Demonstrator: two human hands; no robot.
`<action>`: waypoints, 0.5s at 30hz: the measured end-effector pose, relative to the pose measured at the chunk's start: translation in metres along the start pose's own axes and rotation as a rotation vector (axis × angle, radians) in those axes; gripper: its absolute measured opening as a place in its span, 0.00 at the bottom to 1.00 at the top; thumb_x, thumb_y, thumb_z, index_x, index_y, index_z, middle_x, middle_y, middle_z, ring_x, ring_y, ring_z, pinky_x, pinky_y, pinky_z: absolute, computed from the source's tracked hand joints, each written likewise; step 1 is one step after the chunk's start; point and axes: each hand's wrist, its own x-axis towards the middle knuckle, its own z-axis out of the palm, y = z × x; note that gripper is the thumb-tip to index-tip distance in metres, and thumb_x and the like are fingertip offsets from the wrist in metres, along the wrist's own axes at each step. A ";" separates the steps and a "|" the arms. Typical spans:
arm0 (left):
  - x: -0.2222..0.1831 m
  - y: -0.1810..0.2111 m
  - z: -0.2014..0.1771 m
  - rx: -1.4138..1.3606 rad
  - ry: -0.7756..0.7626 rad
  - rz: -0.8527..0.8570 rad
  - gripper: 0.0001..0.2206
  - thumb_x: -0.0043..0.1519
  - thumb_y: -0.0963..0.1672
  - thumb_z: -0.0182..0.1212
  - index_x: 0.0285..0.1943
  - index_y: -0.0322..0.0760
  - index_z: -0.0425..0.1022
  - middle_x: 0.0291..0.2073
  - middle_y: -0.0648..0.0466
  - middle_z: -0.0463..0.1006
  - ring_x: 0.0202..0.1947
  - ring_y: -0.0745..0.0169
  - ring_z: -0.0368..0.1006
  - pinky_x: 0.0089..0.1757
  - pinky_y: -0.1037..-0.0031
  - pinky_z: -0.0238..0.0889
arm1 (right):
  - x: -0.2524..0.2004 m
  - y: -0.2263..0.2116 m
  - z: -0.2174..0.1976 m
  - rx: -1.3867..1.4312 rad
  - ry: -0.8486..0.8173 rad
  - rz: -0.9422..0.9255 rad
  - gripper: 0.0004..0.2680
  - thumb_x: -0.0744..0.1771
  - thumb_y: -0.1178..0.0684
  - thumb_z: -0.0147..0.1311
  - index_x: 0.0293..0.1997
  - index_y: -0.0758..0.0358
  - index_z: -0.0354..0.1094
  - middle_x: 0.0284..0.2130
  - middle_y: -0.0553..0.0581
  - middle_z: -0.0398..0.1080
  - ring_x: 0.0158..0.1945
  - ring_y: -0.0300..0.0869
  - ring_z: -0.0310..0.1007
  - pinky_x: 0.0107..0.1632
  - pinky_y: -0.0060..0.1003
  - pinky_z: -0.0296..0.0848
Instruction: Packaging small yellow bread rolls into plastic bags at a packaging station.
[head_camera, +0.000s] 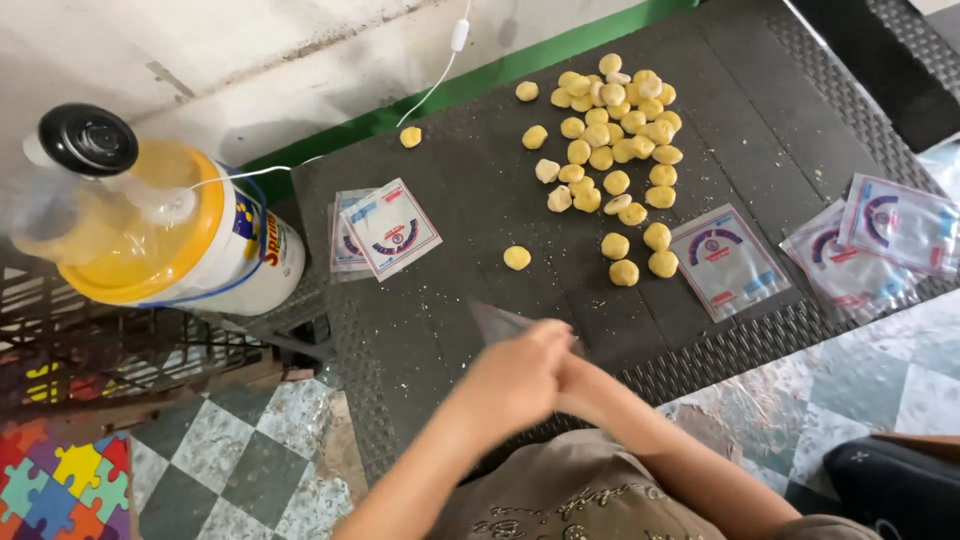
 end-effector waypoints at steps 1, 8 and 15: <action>0.004 0.005 0.020 0.211 -0.056 0.048 0.22 0.48 0.37 0.43 0.53 0.31 0.69 0.56 0.49 0.65 0.41 0.35 0.70 0.37 0.45 0.63 | 0.001 0.008 -0.001 0.057 -0.013 -0.032 0.08 0.62 0.64 0.50 0.43 0.65 0.64 0.33 0.59 0.72 0.37 0.46 0.75 0.41 0.37 0.73; -0.022 0.036 -0.056 -0.369 0.510 0.549 0.10 0.61 0.39 0.47 0.47 0.23 0.67 0.49 0.37 0.68 0.60 0.31 0.56 0.57 0.49 0.48 | 0.009 0.058 -0.012 0.465 -0.182 -0.271 0.16 0.62 0.67 0.50 0.54 0.70 0.57 0.41 0.64 0.71 0.44 0.49 0.74 0.49 0.41 0.71; -0.028 -0.069 0.040 -1.306 0.295 -0.264 0.19 0.57 0.44 0.61 0.54 0.26 0.70 0.42 0.46 0.75 0.37 0.57 0.76 0.38 0.67 0.73 | 0.011 0.081 -0.008 0.860 -0.417 -0.261 0.19 0.62 0.69 0.52 0.58 0.70 0.55 0.46 0.61 0.69 0.46 0.46 0.72 0.52 0.42 0.70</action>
